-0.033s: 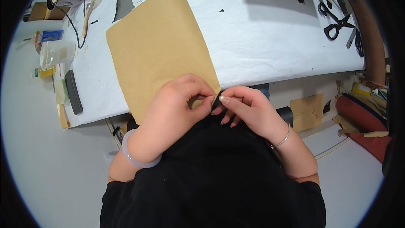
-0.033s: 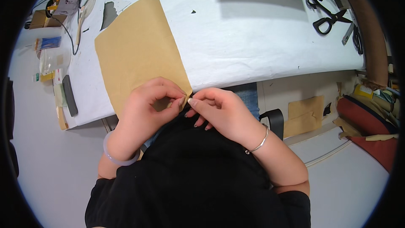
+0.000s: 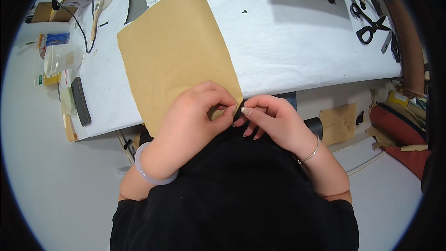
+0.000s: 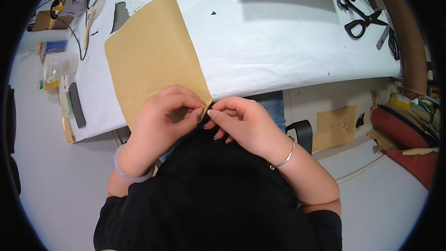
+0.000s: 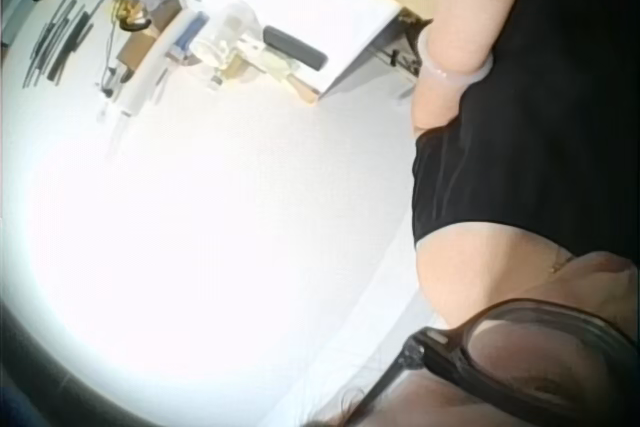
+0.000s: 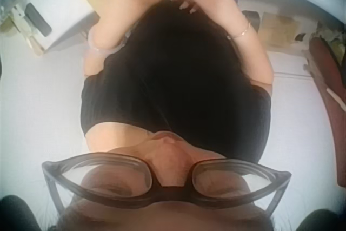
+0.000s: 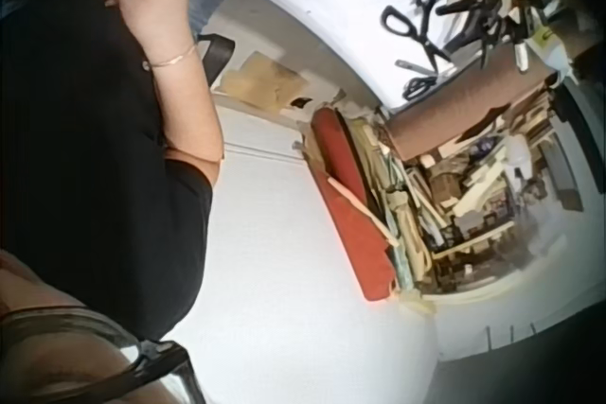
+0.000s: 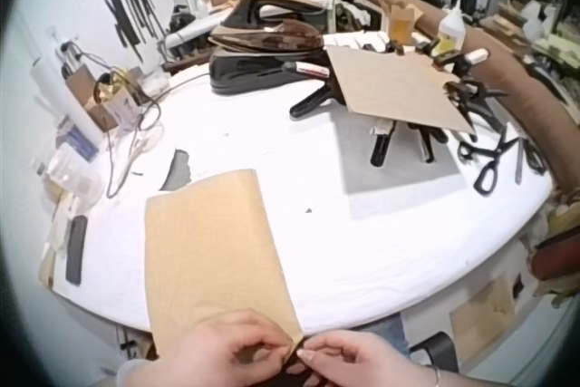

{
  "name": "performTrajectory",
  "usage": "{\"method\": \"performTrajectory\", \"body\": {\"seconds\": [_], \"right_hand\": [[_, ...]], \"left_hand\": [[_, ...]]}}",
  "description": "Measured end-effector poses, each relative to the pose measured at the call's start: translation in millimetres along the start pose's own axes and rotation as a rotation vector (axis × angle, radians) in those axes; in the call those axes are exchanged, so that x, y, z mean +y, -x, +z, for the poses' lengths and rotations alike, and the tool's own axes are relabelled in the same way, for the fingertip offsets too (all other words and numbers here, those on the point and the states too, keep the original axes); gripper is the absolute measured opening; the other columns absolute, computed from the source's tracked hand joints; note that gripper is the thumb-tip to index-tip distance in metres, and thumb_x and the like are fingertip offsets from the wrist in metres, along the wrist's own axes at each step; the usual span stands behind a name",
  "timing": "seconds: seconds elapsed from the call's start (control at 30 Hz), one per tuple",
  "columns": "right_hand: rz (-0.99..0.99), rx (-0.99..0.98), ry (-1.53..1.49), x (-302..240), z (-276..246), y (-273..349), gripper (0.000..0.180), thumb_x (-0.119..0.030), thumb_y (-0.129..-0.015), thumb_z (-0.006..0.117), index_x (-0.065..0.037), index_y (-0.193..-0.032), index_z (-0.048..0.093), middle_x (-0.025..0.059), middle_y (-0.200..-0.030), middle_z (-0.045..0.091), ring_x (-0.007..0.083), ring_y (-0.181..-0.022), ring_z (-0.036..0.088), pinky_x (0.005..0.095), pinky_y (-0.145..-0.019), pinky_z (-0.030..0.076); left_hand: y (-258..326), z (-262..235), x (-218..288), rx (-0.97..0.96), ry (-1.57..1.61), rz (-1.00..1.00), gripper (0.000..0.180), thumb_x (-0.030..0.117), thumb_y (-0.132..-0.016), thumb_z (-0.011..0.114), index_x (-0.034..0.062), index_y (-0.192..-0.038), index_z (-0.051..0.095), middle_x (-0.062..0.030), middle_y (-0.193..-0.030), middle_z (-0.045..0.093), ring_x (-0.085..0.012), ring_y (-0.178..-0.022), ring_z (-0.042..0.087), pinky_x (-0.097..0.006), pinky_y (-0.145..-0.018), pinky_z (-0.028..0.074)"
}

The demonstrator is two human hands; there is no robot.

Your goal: The person aligns two pieces of cardboard and secures them with multiple clamps. They then handle a black fabric piece and a tan paper sheet, folding the paper edge and attaching a small fastener.

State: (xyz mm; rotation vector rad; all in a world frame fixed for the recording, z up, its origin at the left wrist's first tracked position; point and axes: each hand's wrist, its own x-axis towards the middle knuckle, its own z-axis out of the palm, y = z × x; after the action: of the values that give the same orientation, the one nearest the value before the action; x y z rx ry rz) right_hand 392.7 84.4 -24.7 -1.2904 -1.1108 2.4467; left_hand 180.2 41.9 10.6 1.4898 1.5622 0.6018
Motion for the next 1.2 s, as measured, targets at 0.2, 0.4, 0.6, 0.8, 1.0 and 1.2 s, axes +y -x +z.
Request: {"method": "performTrajectory", "body": {"seconds": [0.2,0.4,0.6,0.8,1.0,1.2], "right_hand": [[-0.037,0.046,0.009,-0.6,3.5,1.6,0.017,-0.015,-0.104,0.06,-0.001,-0.109,0.066,0.0062,-0.095,0.074,0.0098,-0.075,0.067,0.0239,-0.066,0.053],[-0.098,0.148,0.199,-45.5,0.9,-0.7,0.017,-0.012,-0.101,0.06,0.003,-0.107,0.066,0.0066,-0.09,0.072,0.011,-0.07,0.067,0.0242,-0.06,0.054],[-0.078,0.198,0.549,-83.5,-14.4,-11.8,0.023,-0.016,-0.097,0.059,0.005,-0.099,0.067,0.0071,-0.073,0.07,0.0128,-0.056,0.064,0.0263,-0.056,0.053],[-0.004,0.154,0.559,-83.9,-34.2,-11.0,0.02,-0.022,-0.104,0.059,-0.002,-0.103,0.066,0.0033,-0.074,0.07,0.0092,-0.055,0.062,0.0225,-0.051,0.047],[0.002,0.147,0.54,-85.9,-34.8,-10.0,0.021,-0.022,-0.104,0.059,-0.003,-0.104,0.066,0.0032,-0.073,0.069,0.009,-0.053,0.061,0.0222,-0.051,0.047],[-0.181,0.279,0.624,-78.4,-32.9,0.1,0.021,-0.018,-0.097,0.06,0.002,-0.102,0.066,0.007,-0.072,0.069,0.0145,-0.054,0.062,0.0284,-0.055,0.051]], "left_hand": [[-0.2,-1.4,-0.6,0.031,0.053,-0.023,0.007,-0.002,-0.088,0.073,0.0005,-0.095,0.072,-0.0054,-0.095,0.07,-0.0147,-0.083,0.068,-0.027,-0.073,0.053],[-23.1,-1.7,0.8,0.097,0.184,-0.154,0.011,0.01,-0.096,0.071,0.0,-0.101,0.07,-0.0023,-0.085,0.07,-0.0084,-0.078,0.065,-0.025,-0.071,0.052],[-50.3,-7.3,11.9,0.138,0.062,-0.126,0.019,0.015,-0.097,0.07,-0.0025,-0.102,0.071,-0.0057,-0.081,0.07,-0.0108,-0.075,0.065,-0.026,-0.07,0.052],[-53.4,-4.1,10.4,0.161,0.1,-0.13,0.019,0.014,-0.095,0.068,-0.0056,-0.098,0.07,-0.0165,-0.083,0.071,-0.0249,-0.075,0.069,-0.035,-0.071,0.055],[-47.6,4.7,6.9,0.197,0.084,-0.026,0.015,0.013,-0.093,0.07,-0.0008,-0.098,0.071,-0.0135,-0.081,0.071,-0.0254,-0.073,0.069,-0.035,-0.069,0.055],[-48.5,11.3,8.0,0.194,-0.064,0.029,0.017,0.012,-0.092,0.072,-0.0016,-0.103,0.068,-0.01,-0.083,0.07,-0.0195,-0.073,0.068,-0.031,-0.069,0.055]]}}
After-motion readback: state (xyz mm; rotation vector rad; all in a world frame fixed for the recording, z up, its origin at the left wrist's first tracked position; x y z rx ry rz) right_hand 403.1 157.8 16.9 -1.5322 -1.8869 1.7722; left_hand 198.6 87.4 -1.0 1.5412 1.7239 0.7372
